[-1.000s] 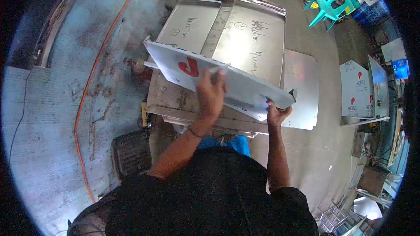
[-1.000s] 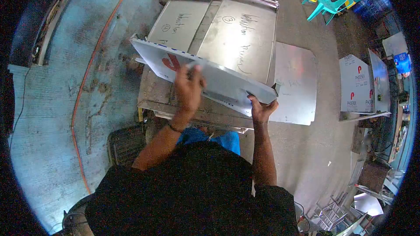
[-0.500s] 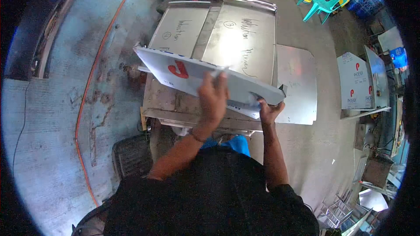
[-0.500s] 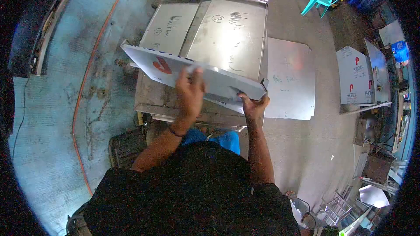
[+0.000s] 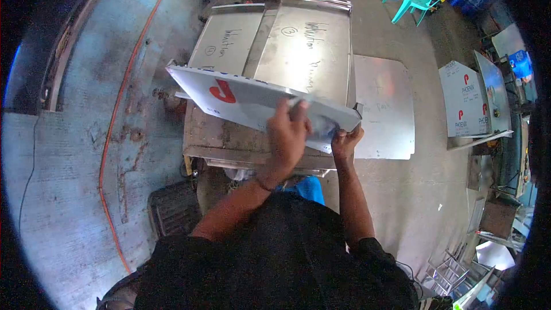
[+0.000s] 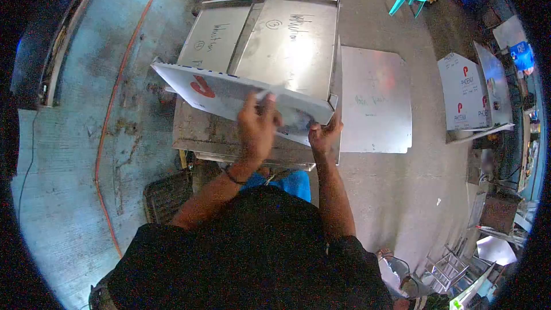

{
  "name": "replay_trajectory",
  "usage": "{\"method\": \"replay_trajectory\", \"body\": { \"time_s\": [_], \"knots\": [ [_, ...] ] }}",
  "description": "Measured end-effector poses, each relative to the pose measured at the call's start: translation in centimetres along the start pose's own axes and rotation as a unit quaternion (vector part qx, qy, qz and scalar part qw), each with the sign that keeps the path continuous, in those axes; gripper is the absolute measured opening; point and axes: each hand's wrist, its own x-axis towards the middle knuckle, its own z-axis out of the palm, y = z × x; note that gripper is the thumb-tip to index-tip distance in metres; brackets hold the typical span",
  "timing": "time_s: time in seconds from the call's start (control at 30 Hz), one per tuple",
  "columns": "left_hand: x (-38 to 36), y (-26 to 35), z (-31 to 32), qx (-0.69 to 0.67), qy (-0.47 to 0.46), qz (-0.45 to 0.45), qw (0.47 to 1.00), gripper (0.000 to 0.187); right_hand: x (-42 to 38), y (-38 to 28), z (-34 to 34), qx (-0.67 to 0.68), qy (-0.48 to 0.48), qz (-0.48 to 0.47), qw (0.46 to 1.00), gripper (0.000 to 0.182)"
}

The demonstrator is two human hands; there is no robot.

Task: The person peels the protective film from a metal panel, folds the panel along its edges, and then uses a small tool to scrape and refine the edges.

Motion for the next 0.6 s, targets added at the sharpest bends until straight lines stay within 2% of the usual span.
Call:
{"method": "replay_trajectory", "body": {
  "time_s": [0.07, 0.1, 0.17, 0.2, 0.27, 0.33, 0.4, 0.47, 0.5, 0.57, 0.6],
  "knots": [
    [1.3, -0.6, -1.0, -0.009, 0.037, -0.02, 0.999, 0.028, -0.4, 0.9, -0.3, -0.048, -0.001, -0.059, 0.997, 0.073],
    [0.9, -0.4, -0.3, -0.008, 0.033, -0.02, 0.999, 0.028, 0.0, 0.4, -0.1, -0.05, 0.003, -0.059, 0.997, 0.073],
    [-0.8, 0.1, 2.0, 0.008, -0.018, 0.002, 1.0, 0.027, 0.9, -1.2, 0.3, -0.057, 0.013, -0.131, 0.99, 0.069],
    [-1.5, -0.2, 3.3, 0.017, -0.029, 0.036, 0.999, 0.027, 0.8, -0.5, -0.2, -0.058, 0.012, -0.133, 0.989, 0.069],
    [-1.4, 0.1, 3.4, 0.002, -0.026, 0.025, 0.999, 0.028, 0.5, 1.5, -1.1, -0.078, -0.064, -0.075, 0.992, 0.069],
    [-0.7, 1.1, 2.2, 0.021, -0.02, -0.034, 0.999, 0.028, 0.3, 1.2, -0.6, -0.054, -0.056, -0.058, 0.995, 0.07],
    [-0.8, 0.9, 2.5, 0.017, -0.019, -0.016, 1.0, 0.028, 0.0, 1.5, -0.7, -0.033, -0.045, -0.041, 0.998, 0.072],
    [-1.9, 1.3, 3.9, 0.028, -0.035, 0.016, 0.999, 0.028, -0.4, 2.3, -1.2, -0.26, -0.041, -0.153, 0.953, 0.072],
    [-2.2, 0.9, 4.5, 0.026, -0.034, 0.015, 0.999, 0.028, -0.5, 2.2, -1.4, -0.261, -0.043, -0.153, 0.952, 0.072],
    [-2.4, -0.6, 5.2, 0.135, -0.027, 0.084, 0.987, 0.027, -0.3, 2.1, -1.7, -0.158, -0.121, 0.011, 0.98, 0.069],
    [-2.0, -0.4, 4.9, 0.077, -0.042, 0.021, 0.996, 0.026, -0.2, 2.6, -1.7, -0.157, -0.124, 0.009, 0.98, 0.069]
  ]
}}
